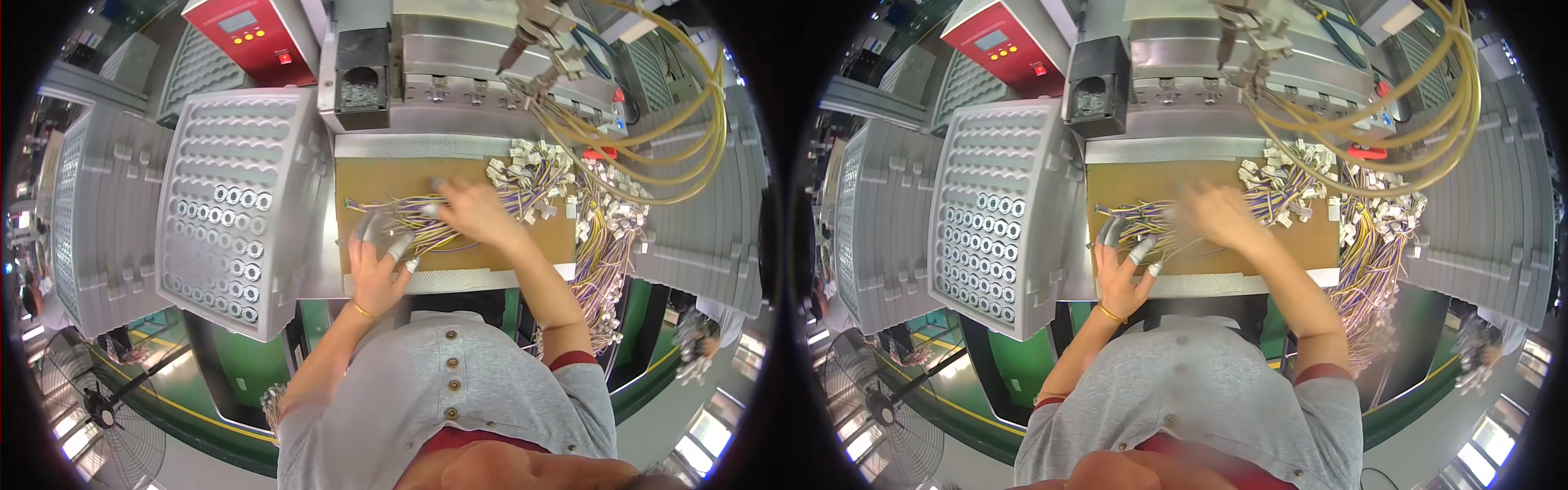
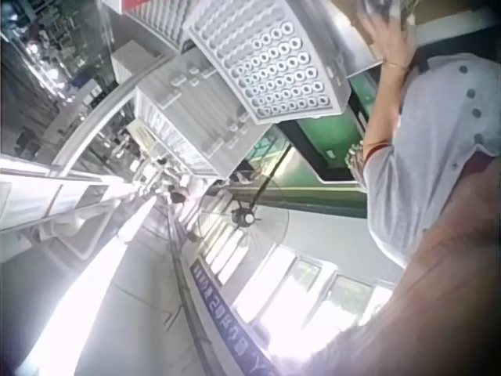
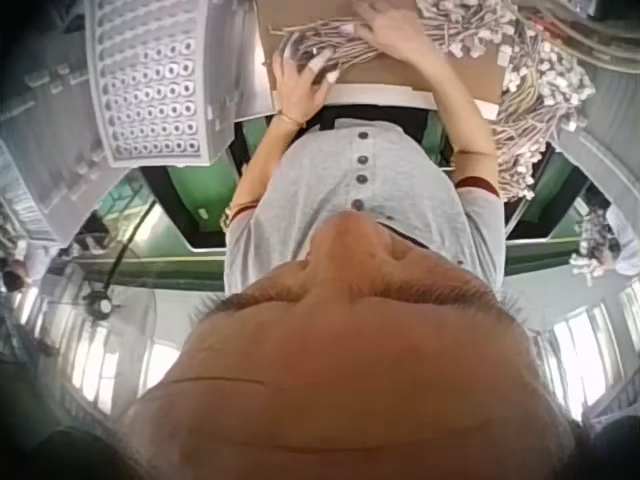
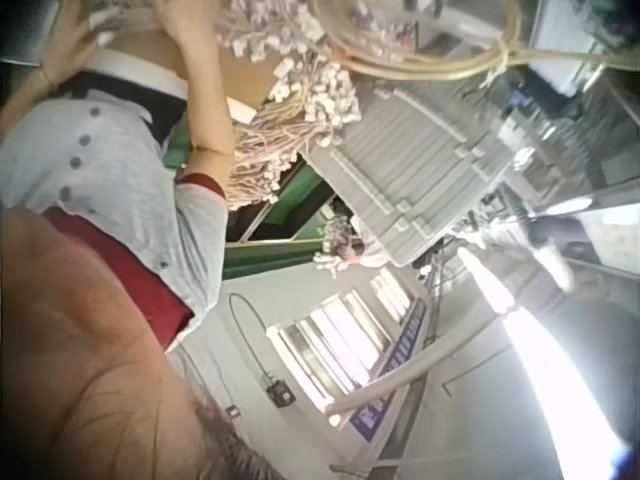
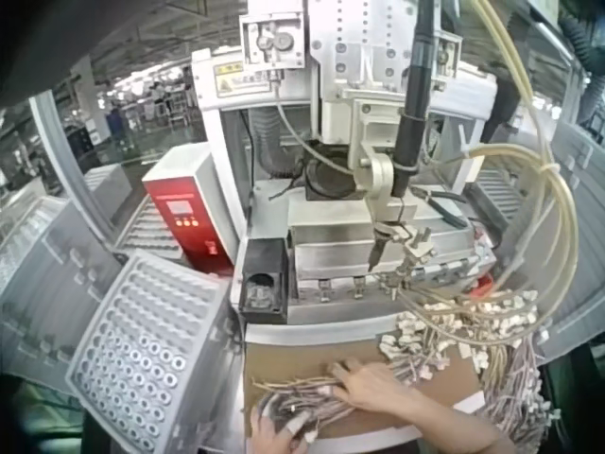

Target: The person assembles electrical wire harnesses by hand, inserting electrical connectors into wires and organizing the wire harnesses at a factory workstation.

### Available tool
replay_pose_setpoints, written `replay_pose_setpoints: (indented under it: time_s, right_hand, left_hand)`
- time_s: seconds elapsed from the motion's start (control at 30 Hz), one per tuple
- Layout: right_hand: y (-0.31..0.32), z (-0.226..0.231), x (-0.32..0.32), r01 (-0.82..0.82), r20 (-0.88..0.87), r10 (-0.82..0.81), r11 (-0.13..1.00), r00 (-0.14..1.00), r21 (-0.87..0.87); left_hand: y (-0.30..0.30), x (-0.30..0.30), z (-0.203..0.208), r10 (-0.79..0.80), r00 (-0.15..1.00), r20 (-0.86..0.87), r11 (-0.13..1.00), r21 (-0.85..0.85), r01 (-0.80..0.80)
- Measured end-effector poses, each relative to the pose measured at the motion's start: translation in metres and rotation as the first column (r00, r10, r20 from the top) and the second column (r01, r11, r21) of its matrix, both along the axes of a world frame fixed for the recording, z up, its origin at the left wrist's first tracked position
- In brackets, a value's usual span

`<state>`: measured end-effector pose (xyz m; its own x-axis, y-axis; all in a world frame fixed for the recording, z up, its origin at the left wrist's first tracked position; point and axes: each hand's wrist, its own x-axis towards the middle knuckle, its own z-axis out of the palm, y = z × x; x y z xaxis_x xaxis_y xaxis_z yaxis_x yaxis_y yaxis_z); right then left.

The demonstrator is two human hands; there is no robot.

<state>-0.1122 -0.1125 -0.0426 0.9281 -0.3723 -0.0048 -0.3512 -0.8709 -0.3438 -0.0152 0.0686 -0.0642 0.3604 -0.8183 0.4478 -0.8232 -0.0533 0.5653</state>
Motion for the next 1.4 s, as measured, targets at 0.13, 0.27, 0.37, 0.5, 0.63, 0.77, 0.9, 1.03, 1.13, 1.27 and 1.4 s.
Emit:
replay_pose_setpoints:
  time_s: [0.13, 0.27, 0.37, 0.5, 0.63, 0.77, 0.9, 1.03, 1.13, 1.27, 1.4]
  right_hand:
    - [-0.001, -0.011, 0.019, -0.189, 0.339, 0.068, 0.921, 0.938, 0.340]
    - [-0.007, -0.002, 0.011, 0.079, 0.567, -0.294, 0.925, 0.769, 0.373]
    - [-0.019, -0.048, 0.015, 0.142, 0.276, -0.127, 0.989, 0.953, -0.036]
    - [-0.018, -0.043, 0.016, 0.119, 0.287, -0.141, 0.989, 0.947, 0.094]
    - [-0.009, -0.020, 0.010, 0.109, 0.135, -0.132, 0.979, 0.982, 0.170]
    - [-0.009, -0.002, 0.005, 0.001, 0.068, -0.008, 0.995, 0.998, 0.095]
    - [-0.019, 0.009, -0.001, 0.089, -0.377, 0.008, 0.967, 0.926, 0.239]
    - [-0.026, 0.023, -0.014, 0.121, -0.208, 0.038, 0.708, 0.977, 0.695]
    - [-0.036, 0.023, -0.032, 0.129, -0.030, -0.193, 0.521, 0.981, 0.844]
    - [-0.033, 0.017, -0.039, 0.063, 0.075, -0.232, 0.535, 0.970, 0.842]
    - [-0.030, 0.013, -0.030, 0.292, 0.322, -0.488, 0.816, 0.812, 0.499]
  left_hand:
    - [0.015, 0.002, -0.002, 0.155, 0.982, -0.109, 0.988, 0.043, -0.151]
    - [0.033, 0.015, -0.011, 0.276, 0.922, -0.271, 0.961, 0.054, -0.271]
    - [0.020, 0.015, -0.005, 0.289, 0.899, -0.330, 0.957, 0.074, -0.281]
    - [-0.004, 0.022, 0.002, 0.006, 0.998, 0.059, 0.978, 0.207, -0.018]
    - [0.005, 0.012, -0.007, -0.001, 0.989, -0.147, 0.991, 0.129, 0.020]
    - [0.024, 0.003, 0.005, 0.110, 0.883, -0.456, 0.993, 0.004, -0.122]
    - [0.028, -0.018, -0.013, 0.054, 0.111, -0.992, 0.697, 0.117, 0.708]
    - [0.004, -0.036, -0.033, 0.091, -0.719, -0.689, 0.856, -0.315, 0.410]
    - [-0.026, -0.040, -0.017, -0.205, -0.705, -0.679, 0.945, -0.325, 0.038]
    - [-0.040, -0.011, -0.020, -0.353, -0.514, -0.782, 0.926, -0.370, -0.073]
    - [-0.008, -0.028, 0.006, -0.106, -0.465, -0.879, 0.984, -0.024, -0.179]
